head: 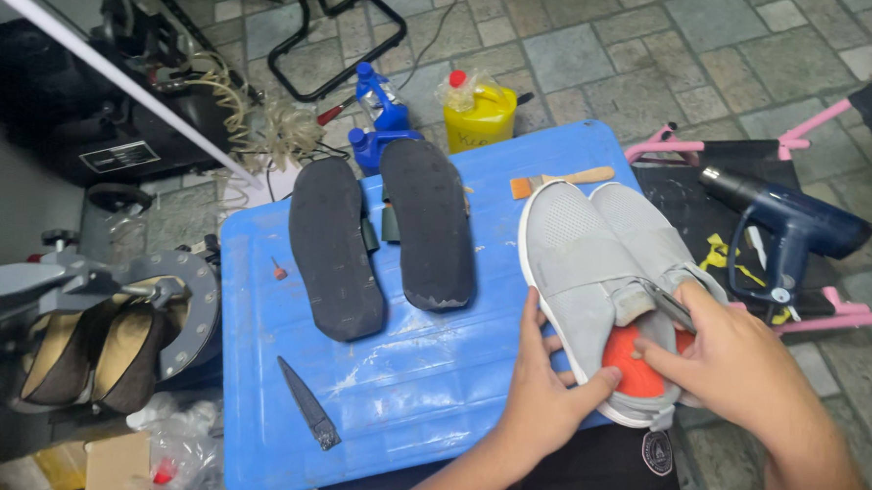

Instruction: The person uses a utility knife to trim the edges of a green slide sandal. They hold the sandal with one hand and carefully scrape along the perimeter of the sole with the other, removing excess material. The person rotates the sandal to access different sides and continues trimming until the edges appear even.

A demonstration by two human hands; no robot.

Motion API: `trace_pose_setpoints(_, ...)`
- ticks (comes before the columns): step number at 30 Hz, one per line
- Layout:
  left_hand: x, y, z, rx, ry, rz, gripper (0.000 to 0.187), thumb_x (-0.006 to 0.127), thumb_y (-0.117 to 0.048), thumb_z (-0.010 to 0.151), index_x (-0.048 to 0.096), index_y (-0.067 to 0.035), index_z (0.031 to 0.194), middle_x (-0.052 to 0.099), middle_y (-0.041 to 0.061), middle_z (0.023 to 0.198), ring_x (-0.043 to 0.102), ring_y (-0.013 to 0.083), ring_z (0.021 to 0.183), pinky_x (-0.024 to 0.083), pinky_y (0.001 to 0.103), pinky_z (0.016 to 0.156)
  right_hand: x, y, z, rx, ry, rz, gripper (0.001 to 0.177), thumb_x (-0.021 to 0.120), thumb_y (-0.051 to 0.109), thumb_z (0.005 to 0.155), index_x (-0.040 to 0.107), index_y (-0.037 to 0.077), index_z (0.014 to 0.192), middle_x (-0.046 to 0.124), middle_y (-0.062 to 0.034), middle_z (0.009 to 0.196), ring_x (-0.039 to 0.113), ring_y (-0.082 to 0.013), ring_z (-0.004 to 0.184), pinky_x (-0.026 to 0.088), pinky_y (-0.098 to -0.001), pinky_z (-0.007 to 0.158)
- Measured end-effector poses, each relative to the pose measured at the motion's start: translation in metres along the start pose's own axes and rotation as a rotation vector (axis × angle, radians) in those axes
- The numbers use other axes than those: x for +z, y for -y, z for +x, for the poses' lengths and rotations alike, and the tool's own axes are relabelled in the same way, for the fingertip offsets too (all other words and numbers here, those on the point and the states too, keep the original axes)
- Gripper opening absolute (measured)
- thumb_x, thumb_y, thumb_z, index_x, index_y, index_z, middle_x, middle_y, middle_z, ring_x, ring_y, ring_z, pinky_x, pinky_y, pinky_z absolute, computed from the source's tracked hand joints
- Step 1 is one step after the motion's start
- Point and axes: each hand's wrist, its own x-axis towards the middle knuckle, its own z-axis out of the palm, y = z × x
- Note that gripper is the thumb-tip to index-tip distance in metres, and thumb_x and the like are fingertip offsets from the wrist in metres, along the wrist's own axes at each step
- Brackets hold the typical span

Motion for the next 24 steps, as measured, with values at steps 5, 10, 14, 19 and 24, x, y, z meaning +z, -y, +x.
trace_pose_setpoints(5,0.010,-0.003,0.001,0.059,0.016,-0.012,0.118,0.081,-0.019,0.083,0.000,0.000,0.166,0.030,0.022,0.163,0.052,0.0284,0.139,0.061,0.041,0.099,0.013,-0.019,0.003,-0.060,-0.231,-0.057,0.043,0.080,0.035,0.081,0.067,0.006,0.109,0.071,-0.0199,0.078,0.071,-0.0377,0.071,0.054,-0.0454,0.065)
trace_pose_setpoints(10,0.005,-0.024,0.000,0.157,0.235,0.104,0.092,0.077,-0.025,0.090,0.030,0.001,0.165,0.042,0.023,0.159,0.057,0.0309,0.134,0.056,0.042,0.105,-0.011,-0.076,0.011,-0.068,-0.354,0.021,0.038,0.080,0.030,0.083,0.067,0.004,0.109,0.071,-0.0204,0.083,0.071,-0.0375,0.072,0.054,-0.0458,0.067)
trace_pose_setpoints(14,-0.021,-0.025,0.001,0.471,0.097,0.552,0.053,0.077,-0.018,0.091,0.060,-0.003,0.139,0.057,0.018,0.149,0.056,0.0361,0.137,0.046,0.044,0.117,-0.025,-0.134,0.048,-0.008,-0.505,-0.177,0.034,0.080,0.029,0.087,0.069,0.005,0.108,0.070,-0.0212,0.083,0.070,-0.0392,0.077,0.054,-0.0469,0.070)
trace_pose_setpoints(19,-0.044,-0.009,-0.008,0.454,-0.011,0.705,0.039,0.071,-0.005,0.084,0.068,-0.003,0.122,0.063,0.017,0.136,0.060,0.0376,0.126,0.047,0.045,0.107,-0.038,-0.215,0.087,-0.002,-0.564,-0.306,0.028,0.081,0.028,0.092,0.071,0.006,0.106,0.070,-0.0222,0.084,0.069,-0.0413,0.084,0.054,-0.0483,0.074)
trace_pose_setpoints(24,-0.067,0.019,-0.032,0.404,-0.014,0.684,0.031,0.072,-0.003,0.083,0.072,-0.003,0.114,0.069,0.017,0.127,0.067,0.0352,0.119,0.051,0.042,0.102,0.023,-0.222,0.158,-0.083,-0.588,-0.350,0.021,0.073,0.022,0.088,0.068,0.006,0.101,0.071,-0.0215,0.089,0.069,-0.0438,0.091,0.054,-0.0544,0.081)
